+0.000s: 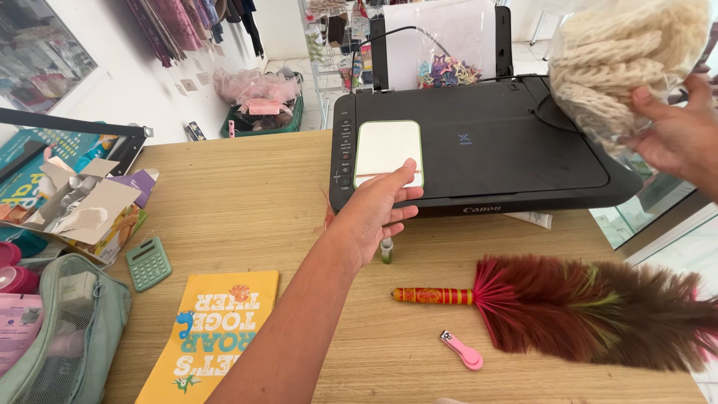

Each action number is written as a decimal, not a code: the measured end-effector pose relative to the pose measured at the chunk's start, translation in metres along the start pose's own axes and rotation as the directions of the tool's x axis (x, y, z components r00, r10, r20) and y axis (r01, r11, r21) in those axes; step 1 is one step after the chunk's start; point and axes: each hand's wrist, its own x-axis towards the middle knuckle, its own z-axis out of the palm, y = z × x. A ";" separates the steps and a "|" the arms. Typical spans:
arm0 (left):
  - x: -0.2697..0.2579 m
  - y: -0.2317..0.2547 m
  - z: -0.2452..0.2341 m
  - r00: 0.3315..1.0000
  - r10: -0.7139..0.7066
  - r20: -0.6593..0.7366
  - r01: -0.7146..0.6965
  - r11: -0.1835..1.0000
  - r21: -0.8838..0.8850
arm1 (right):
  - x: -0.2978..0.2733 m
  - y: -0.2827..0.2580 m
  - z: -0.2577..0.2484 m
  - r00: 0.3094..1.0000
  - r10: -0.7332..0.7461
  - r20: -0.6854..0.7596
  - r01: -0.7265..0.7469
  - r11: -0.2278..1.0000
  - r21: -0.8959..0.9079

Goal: The person organizes various items on a desk, including placing a mirror on a printer, rearranging a duster, and putting a packet of hair accessories and a calculator into a pouch.

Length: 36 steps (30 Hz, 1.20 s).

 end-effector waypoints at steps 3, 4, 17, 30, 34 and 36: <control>-0.001 -0.002 -0.001 1.000 -0.008 -0.009 0.008 1.000 0.006 | -0.004 0.011 0.000 0.995 0.073 -0.071 -0.060 0.983 0.173; -0.002 -0.003 -0.001 1.000 -0.008 -0.016 0.008 1.000 0.002 | -0.006 0.016 -0.002 0.991 0.089 -0.099 -0.074 0.987 0.143; -0.002 -0.010 0.003 0.999 -0.035 0.015 0.035 0.999 0.027 | -0.020 0.031 -0.015 0.957 0.084 -0.278 -0.182 0.919 -0.349; -0.002 -0.014 -0.007 1.000 -0.028 0.008 0.028 0.999 0.031 | -0.111 -0.024 0.091 0.787 -0.359 0.502 0.462 -0.196 -0.865; -0.008 -0.010 -0.012 1.000 -0.021 -0.017 0.022 1.000 0.019 | -0.094 -0.026 0.089 0.811 -0.367 0.455 0.475 -0.039 -0.879; -0.011 -0.007 -0.015 0.999 -0.014 -0.031 0.014 1.000 0.013 | -0.084 -0.022 0.085 0.823 -0.396 0.407 0.471 0.074 -0.879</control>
